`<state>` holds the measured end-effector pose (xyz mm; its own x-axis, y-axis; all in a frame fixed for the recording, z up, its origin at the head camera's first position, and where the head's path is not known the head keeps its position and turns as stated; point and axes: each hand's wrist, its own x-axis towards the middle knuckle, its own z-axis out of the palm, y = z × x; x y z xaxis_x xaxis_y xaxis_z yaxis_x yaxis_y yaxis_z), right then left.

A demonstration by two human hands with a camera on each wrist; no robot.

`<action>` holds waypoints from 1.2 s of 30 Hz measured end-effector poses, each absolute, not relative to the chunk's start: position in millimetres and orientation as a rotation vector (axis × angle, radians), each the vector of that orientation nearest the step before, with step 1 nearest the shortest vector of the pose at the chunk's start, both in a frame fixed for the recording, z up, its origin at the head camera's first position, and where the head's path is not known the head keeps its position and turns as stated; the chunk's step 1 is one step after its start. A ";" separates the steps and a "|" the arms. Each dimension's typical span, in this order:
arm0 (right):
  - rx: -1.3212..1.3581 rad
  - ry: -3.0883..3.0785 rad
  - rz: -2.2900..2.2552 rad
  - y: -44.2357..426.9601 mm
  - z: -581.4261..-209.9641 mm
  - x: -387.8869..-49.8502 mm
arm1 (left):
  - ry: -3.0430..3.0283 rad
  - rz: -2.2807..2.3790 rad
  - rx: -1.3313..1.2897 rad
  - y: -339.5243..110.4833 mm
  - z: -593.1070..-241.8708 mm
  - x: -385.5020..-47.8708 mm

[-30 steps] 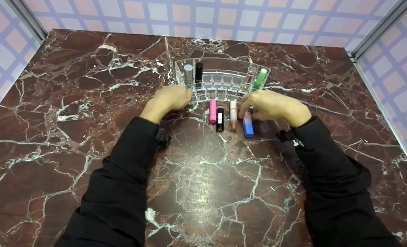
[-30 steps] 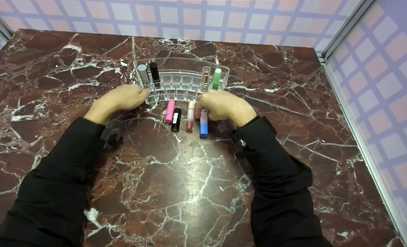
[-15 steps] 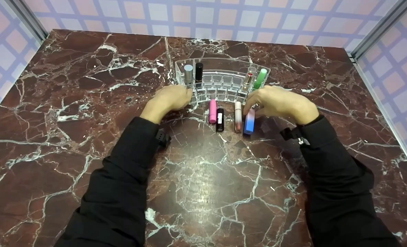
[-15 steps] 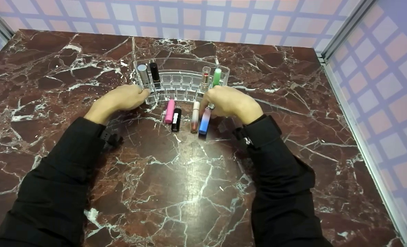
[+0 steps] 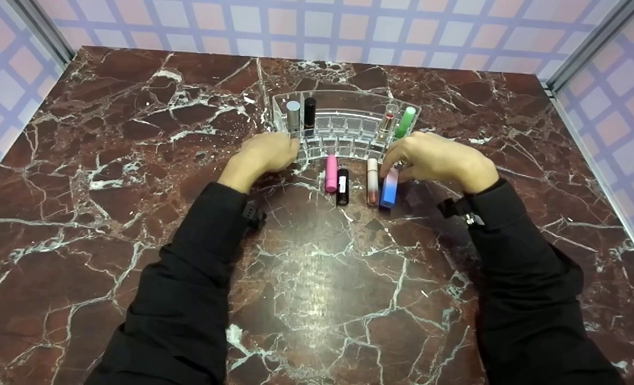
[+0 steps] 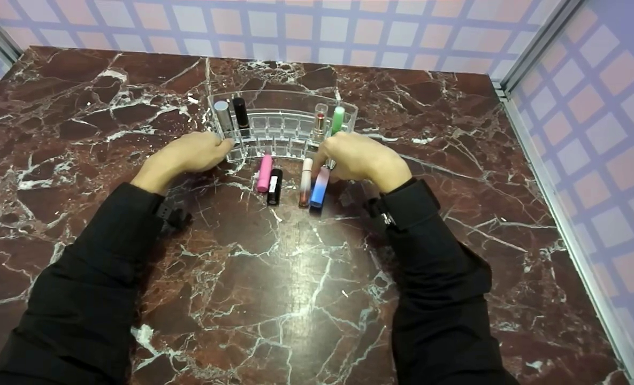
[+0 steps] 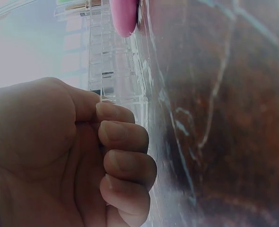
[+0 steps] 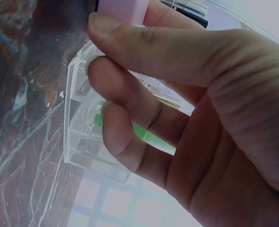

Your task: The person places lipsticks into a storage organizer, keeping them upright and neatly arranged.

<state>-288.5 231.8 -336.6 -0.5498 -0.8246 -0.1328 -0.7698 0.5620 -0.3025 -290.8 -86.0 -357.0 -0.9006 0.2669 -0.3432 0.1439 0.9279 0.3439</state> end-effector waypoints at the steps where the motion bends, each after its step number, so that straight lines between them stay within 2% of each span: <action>1: -1.334 2.537 -0.310 232.2 -336.4 -288.6 | 2.696 0.436 0.303 -86.0 -356.7 -290.8; 20: -1.244 2.642 -0.356 240.6 -319.8 -294.0 | 2.731 0.377 0.273 -83.9 -344.3 -286.2; 36: -1.211 2.804 -0.579 243.3 -297.9 -296.9 | 2.813 0.435 0.310 -74.8 -328.7 -277.0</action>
